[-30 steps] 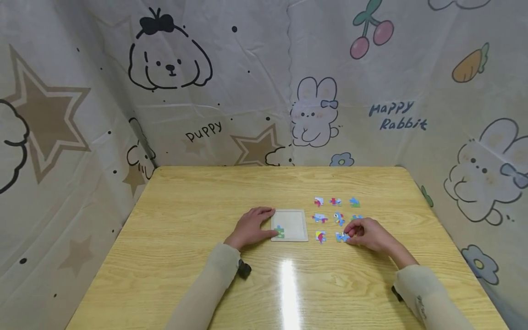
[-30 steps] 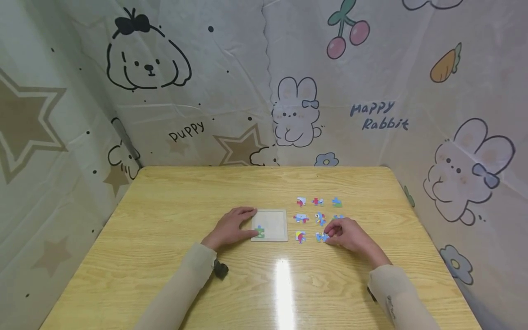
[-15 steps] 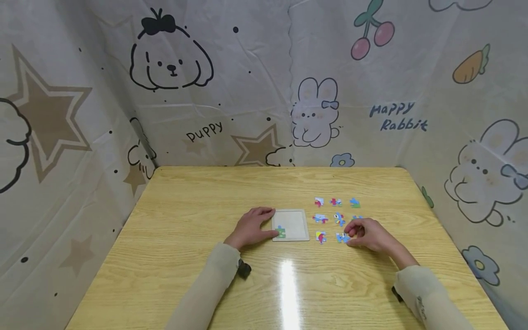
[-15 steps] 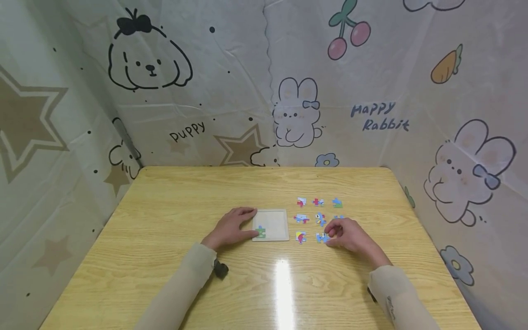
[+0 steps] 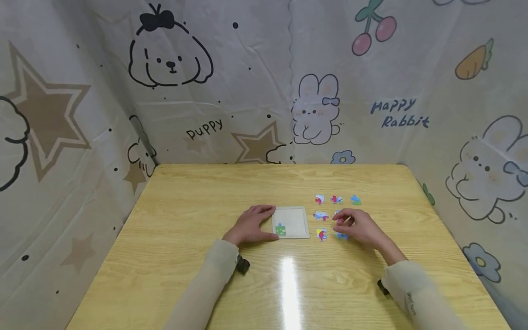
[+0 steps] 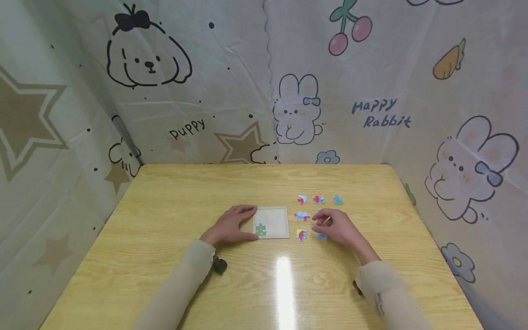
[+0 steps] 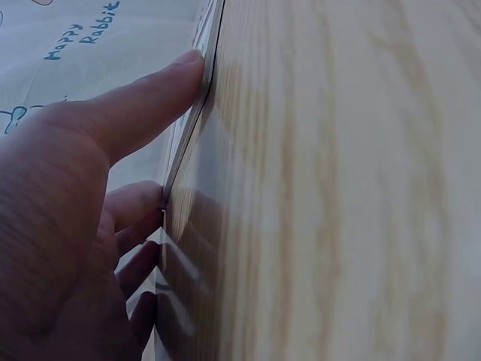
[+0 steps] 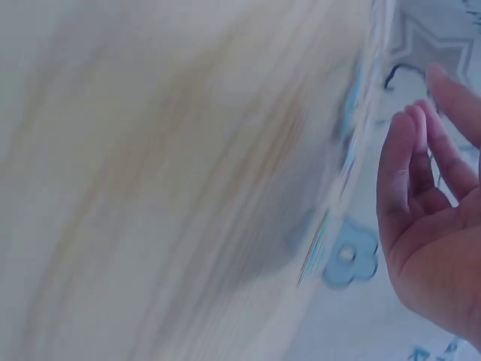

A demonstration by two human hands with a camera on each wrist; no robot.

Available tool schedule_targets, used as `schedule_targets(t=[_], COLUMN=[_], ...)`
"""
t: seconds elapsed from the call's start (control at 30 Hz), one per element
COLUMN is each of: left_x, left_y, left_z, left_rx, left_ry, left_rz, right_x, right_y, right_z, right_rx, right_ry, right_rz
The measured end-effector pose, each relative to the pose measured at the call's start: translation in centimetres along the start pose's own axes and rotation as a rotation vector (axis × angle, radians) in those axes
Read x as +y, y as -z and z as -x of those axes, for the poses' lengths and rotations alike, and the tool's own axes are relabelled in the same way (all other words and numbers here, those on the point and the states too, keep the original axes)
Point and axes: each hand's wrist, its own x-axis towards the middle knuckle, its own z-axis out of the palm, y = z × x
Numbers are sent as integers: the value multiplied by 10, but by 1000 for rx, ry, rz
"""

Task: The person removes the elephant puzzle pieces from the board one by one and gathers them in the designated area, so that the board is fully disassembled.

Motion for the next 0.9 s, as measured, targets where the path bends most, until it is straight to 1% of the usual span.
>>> schedule_targets(t=[0.1,0.33,0.5,0.63,0.83,0.9], left_x=[1,2,2,0,-5,-5], left_y=[2,2,1,0,-1,-1], left_z=[1,3,4,3,0,0], left_rx=[-10,-23,-21,-19,-8,-12], left_ry=[0,4,7,9,-4,-1], left_rz=[-1,5,14,12,-3,-3], right_x=[-14,-45,-59,-68,-75,-77], right_y=[-14,-49,-73,-88,-100,-102], right_z=[-10,-32,-43,-52,-60,-62], right_rx=[-12,-41,-94,-123,-85,-84], right_ry=[13,71,47,32,5,-7], right_rz=[-43,-55,-88,-59,31,48])
